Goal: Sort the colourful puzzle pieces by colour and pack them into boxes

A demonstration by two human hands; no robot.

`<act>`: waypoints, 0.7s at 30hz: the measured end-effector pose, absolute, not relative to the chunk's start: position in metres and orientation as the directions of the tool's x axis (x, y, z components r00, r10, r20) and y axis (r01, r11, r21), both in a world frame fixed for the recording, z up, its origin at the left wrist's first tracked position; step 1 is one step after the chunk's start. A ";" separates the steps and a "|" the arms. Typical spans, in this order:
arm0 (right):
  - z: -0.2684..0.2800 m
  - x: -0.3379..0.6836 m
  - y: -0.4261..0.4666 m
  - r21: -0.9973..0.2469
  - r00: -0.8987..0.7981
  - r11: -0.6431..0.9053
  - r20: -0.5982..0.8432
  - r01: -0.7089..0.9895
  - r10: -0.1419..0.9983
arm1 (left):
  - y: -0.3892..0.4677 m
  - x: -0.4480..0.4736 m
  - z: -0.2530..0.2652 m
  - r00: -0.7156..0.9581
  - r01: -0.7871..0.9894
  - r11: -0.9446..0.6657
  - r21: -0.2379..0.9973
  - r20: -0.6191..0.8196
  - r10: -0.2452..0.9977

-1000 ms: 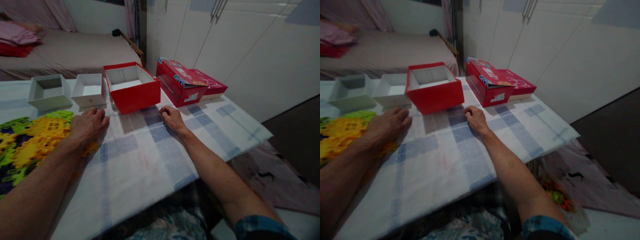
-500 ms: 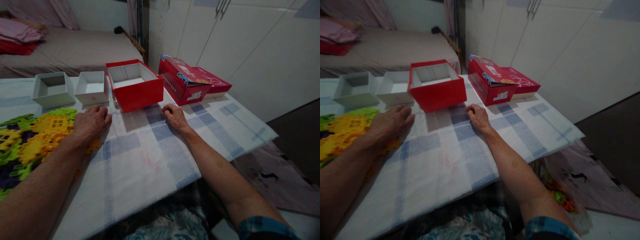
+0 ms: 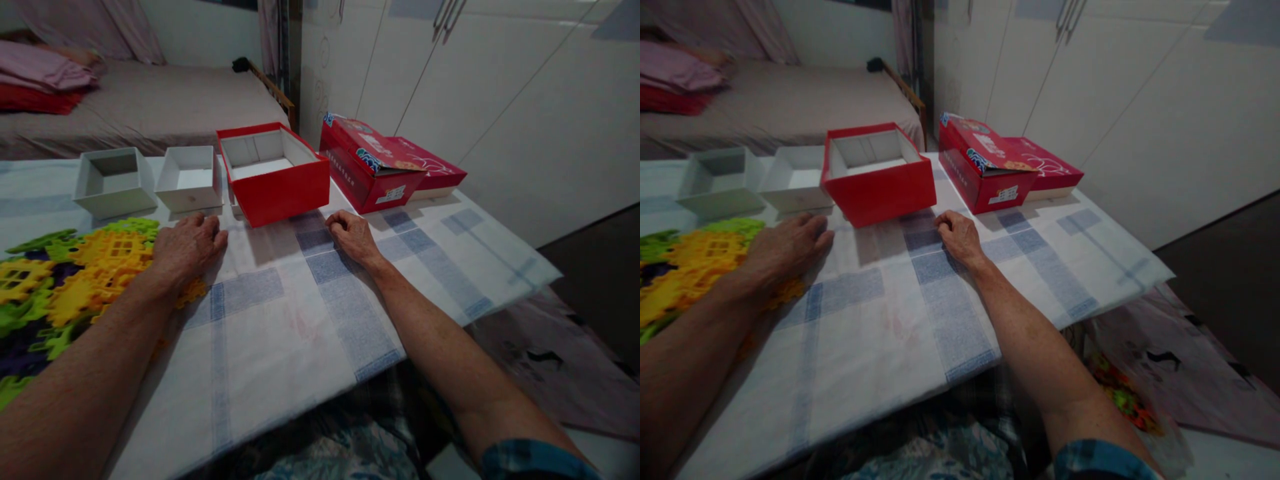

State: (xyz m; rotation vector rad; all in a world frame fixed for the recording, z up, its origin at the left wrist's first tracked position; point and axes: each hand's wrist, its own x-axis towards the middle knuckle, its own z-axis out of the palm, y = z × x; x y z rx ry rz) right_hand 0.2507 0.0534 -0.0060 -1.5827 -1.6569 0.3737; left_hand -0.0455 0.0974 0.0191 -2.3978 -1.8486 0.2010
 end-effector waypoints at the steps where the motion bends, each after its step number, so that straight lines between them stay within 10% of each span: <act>1: -0.006 0.251 0.053 -0.694 0.099 0.176 0.337 0.698 0.936 | 0.097 -0.045 0.020 0.253 0.953 -0.256 -0.162 -0.039 0.967; 21: -0.009 0.252 0.055 -0.698 0.107 0.176 0.342 0.694 0.934 | 0.096 -0.046 0.019 0.249 0.952 -0.250 -0.176 -0.025 0.968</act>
